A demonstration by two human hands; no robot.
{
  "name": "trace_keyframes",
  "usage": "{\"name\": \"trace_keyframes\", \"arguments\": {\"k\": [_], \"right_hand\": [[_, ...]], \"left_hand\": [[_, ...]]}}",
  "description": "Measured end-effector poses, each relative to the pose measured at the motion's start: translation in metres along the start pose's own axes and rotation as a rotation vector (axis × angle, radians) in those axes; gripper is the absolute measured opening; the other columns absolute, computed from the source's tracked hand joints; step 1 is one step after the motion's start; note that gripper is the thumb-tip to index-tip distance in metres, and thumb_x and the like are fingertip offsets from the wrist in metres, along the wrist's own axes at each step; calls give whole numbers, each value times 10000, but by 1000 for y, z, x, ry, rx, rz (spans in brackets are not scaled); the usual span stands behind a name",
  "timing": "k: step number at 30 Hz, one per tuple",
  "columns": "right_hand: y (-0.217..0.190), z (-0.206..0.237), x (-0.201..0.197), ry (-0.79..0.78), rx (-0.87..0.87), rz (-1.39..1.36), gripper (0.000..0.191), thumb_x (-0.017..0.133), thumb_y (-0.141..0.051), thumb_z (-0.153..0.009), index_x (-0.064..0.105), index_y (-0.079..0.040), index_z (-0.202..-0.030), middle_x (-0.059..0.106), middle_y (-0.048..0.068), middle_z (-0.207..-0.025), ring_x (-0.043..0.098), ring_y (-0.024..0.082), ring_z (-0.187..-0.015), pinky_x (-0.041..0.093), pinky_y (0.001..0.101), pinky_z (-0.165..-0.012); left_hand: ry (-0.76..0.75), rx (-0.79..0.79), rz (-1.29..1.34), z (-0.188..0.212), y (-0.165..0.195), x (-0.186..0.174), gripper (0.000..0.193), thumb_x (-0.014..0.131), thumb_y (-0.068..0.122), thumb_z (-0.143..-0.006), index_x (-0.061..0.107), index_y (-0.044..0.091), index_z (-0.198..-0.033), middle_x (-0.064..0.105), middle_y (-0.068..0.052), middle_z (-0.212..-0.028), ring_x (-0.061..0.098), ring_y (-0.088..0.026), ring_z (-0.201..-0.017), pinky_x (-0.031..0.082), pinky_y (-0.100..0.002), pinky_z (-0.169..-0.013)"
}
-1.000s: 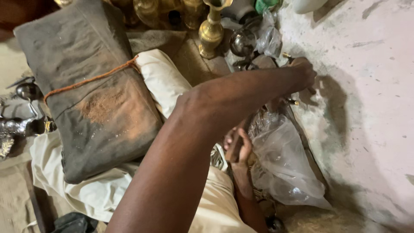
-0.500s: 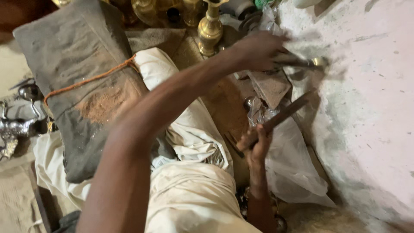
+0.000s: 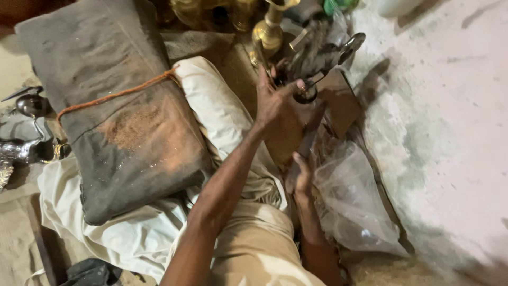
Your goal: The person sits on the floor and finishes silver-toned metal horse figurines, holding each figure against a cloth sandbag and working its surface with a small hand tool. They reposition and turn the figurines to work different areas, with brass candlesticks and other figurines around the workspace.
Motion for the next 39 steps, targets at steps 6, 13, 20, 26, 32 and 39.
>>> {"name": "trace_keyframes", "arguments": {"k": [6, 13, 20, 26, 32, 39], "right_hand": [[-22, 19, -17, 223, 8, 271, 234, 690, -232, -914, 593, -125, -1098, 574, -51, -791, 562, 92, -624, 460, 263, -543], [-38, 17, -9, 153, 130, 276, 258, 706, -301, -937, 573, -97, -1021, 570, 9, -701, 522, 133, -500, 450, 291, -421], [-44, 16, 8, 94, -22, 306, 233, 699, -227, -948, 579, -90, -1093, 548, 22, -794, 545, 128, -667, 460, 299, -566], [-45, 18, 16, 154, 68, 319, 238, 707, -240, -946, 573, -87, -1068, 580, 22, -774, 572, 133, -617, 474, 311, -522], [-66, 25, 37, 65, 16, 350, 307, 696, -240, -931, 531, -125, -1163, 577, 6, -795, 587, 133, -650, 516, 312, -569], [-75, 30, 34, 75, -25, 264, 473, 710, -207, -897, 502, -184, -1321, 560, 1, -799, 561, 101, -688, 489, 276, -587]], "left_hand": [[0, -60, 165, -3, 1, -7, 911, 889, 110, -812, 324, 22, -1522, 515, -213, -1464, 501, -326, -1426, 528, -497, -1157], [25, -1, 16, -6, 10, -13, 791, 894, 66, -853, 416, 14, -1482, 564, -192, -1454, 542, -299, -1398, 483, -442, -1199], [14, 24, 141, -6, 24, -14, 786, 886, 33, -856, 417, 20, -1486, 573, -157, -1445, 563, -263, -1370, 474, -401, -1197], [24, -17, 140, -7, 31, -17, 843, 878, 34, -831, 369, 34, -1503, 563, -156, -1450, 560, -267, -1365, 535, -403, -1129], [22, -78, 94, -7, 29, -15, 781, 879, 33, -855, 392, 37, -1466, 623, -164, -1366, 638, -280, -1268, 583, -405, -1066], [-24, -33, 209, -7, 35, -6, 673, 843, -29, -898, 424, 40, -1420, 621, -109, -1333, 616, -220, -1252, 548, -362, -1056]]}}
Point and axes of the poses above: each hand's wrist, its own z-axis away from the middle knuckle, its own x-axis out of the palm, y = z × x, the point moved 9 cm from there along -z, towards the middle knuckle
